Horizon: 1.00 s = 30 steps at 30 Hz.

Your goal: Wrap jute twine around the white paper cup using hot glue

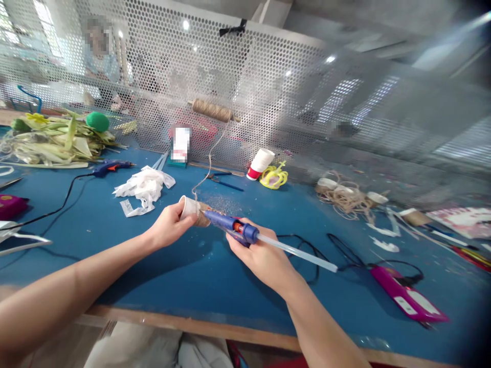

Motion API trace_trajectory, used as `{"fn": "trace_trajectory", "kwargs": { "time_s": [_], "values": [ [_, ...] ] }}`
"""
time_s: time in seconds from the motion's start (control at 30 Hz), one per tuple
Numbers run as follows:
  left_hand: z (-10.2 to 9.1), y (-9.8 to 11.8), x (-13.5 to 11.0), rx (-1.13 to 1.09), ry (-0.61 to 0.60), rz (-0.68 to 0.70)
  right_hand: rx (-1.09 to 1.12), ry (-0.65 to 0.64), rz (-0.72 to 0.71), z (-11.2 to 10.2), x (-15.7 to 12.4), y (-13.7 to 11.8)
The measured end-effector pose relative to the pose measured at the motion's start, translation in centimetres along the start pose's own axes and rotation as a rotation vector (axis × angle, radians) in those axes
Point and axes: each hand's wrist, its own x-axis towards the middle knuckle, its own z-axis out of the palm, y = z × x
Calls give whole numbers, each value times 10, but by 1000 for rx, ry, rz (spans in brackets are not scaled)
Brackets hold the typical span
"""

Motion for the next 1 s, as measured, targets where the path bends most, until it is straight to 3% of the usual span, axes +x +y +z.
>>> {"fn": "trace_trajectory", "kwargs": {
  "time_s": [0.3, 0.47, 1.0],
  "values": [
    [1, 7, -2, 113, 5, 22, 6, -6, 25, -2, -1, -3],
    [1, 4, 0, 65, 22, 22, 11, -47, 46, -2, -1, -4],
    [0, 3, -1, 29, 0, 7, 5, -6, 24, -1, -2, -3]
  ]
}}
